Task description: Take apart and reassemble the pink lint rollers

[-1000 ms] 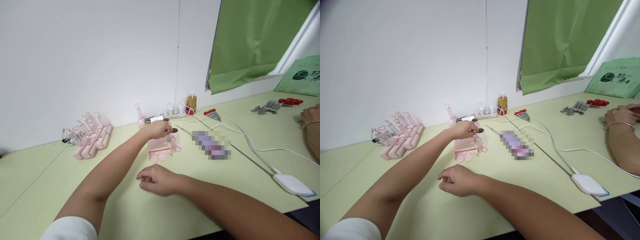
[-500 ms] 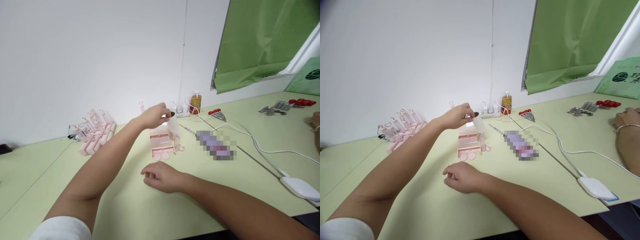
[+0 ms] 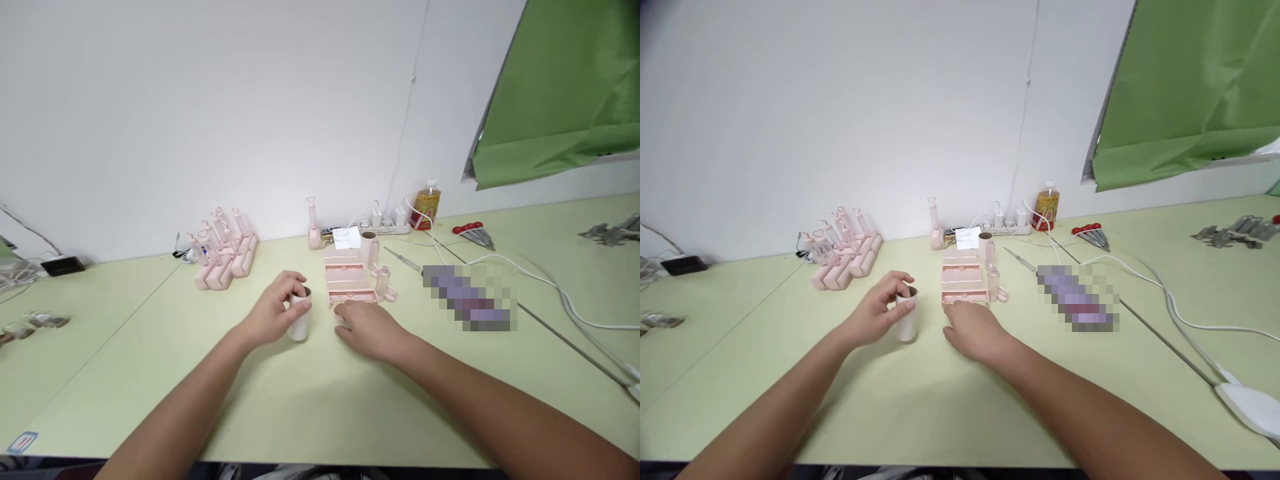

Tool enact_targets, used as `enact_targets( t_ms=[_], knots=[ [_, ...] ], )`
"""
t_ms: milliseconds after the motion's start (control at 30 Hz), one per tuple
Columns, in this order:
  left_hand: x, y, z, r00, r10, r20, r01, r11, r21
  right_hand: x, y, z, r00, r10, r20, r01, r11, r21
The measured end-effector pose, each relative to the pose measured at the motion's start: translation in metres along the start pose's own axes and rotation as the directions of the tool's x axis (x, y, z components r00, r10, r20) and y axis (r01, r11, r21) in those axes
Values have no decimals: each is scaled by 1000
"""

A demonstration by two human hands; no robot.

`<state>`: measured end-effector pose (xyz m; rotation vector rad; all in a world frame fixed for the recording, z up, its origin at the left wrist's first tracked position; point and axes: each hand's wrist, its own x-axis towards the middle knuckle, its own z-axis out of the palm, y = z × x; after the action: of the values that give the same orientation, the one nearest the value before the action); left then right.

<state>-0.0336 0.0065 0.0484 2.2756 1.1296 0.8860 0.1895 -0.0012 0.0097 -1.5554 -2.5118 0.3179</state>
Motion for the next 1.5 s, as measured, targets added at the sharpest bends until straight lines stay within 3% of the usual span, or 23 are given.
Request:
enact_targets(
  t_ms=[100,200,400,533,733,933,1200,1500],
  knots=[
    [-11,-7,18,997,39,-62,-42,998,-45,-1,-1,3,1000,-1,-20,1,1000,-30],
    [-13,-9,28,997,-27,-78,18,993,-118,1,0,5,1000,25,8,-25,998,-62],
    [-17,-11,29,964,-225,143,244,961,-133,1,0,7,998,-3,69,3,1000,8],
    [-18,-12,26,968,-201,150,221,967,-126,-3,-1,8,993,-84,78,73,987,146],
    [-15,-9,20,969,-163,186,177,982,-62,-4,-1,6,983,-165,76,151,975,164],
    [-15,-10,19,968,-154,199,164,986,-31,-2,-2,6,991,-132,-37,136,974,179],
    [-15,-14,20,963,-137,233,157,985,-73,-3,0,7,993,-113,35,106,979,174],
    [-15,-17,19,962,-156,226,174,983,-62,7,-1,7,982,41,-183,56,865,499]
  ],
)
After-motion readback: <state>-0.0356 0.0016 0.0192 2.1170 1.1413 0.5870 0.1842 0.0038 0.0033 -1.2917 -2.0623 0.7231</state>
